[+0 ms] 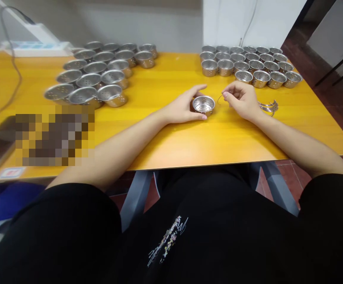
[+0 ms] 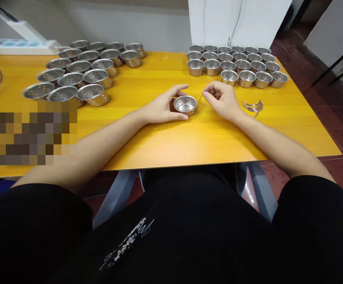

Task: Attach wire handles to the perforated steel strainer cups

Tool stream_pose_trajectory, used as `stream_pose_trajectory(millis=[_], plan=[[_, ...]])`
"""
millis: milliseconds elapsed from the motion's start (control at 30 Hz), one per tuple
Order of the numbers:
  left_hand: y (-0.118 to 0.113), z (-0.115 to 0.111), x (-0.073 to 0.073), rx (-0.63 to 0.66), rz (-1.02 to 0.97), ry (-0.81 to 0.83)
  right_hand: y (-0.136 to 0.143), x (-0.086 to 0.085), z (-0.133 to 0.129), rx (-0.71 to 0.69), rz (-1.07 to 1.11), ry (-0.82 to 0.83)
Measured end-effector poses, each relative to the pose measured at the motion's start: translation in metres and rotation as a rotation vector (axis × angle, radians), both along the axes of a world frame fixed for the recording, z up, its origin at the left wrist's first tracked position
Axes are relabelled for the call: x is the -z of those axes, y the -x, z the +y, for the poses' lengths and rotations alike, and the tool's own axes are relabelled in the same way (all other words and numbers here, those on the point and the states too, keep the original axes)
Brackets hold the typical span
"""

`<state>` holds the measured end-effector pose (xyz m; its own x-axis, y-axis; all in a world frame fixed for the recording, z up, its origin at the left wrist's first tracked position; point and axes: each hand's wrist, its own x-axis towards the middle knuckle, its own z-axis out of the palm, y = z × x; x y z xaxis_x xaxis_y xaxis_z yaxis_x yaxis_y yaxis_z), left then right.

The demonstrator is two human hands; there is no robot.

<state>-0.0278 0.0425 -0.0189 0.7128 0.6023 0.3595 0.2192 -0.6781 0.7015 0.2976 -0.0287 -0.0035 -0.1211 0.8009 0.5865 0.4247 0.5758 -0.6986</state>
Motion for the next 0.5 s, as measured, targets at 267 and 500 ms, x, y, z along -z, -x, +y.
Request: stream_pose_trajectory(millis=[267,500], plan=[[-0.001,-0.007,-0.013,-0.012,0.098,0.06,-0.003,0.0,0.001,-0.1,0.047,0.184],[-0.001,-0.013,-0.02,-0.004,0.105,0.044,-0.003,-0.007,-0.006,-0.025,-0.021,0.148]])
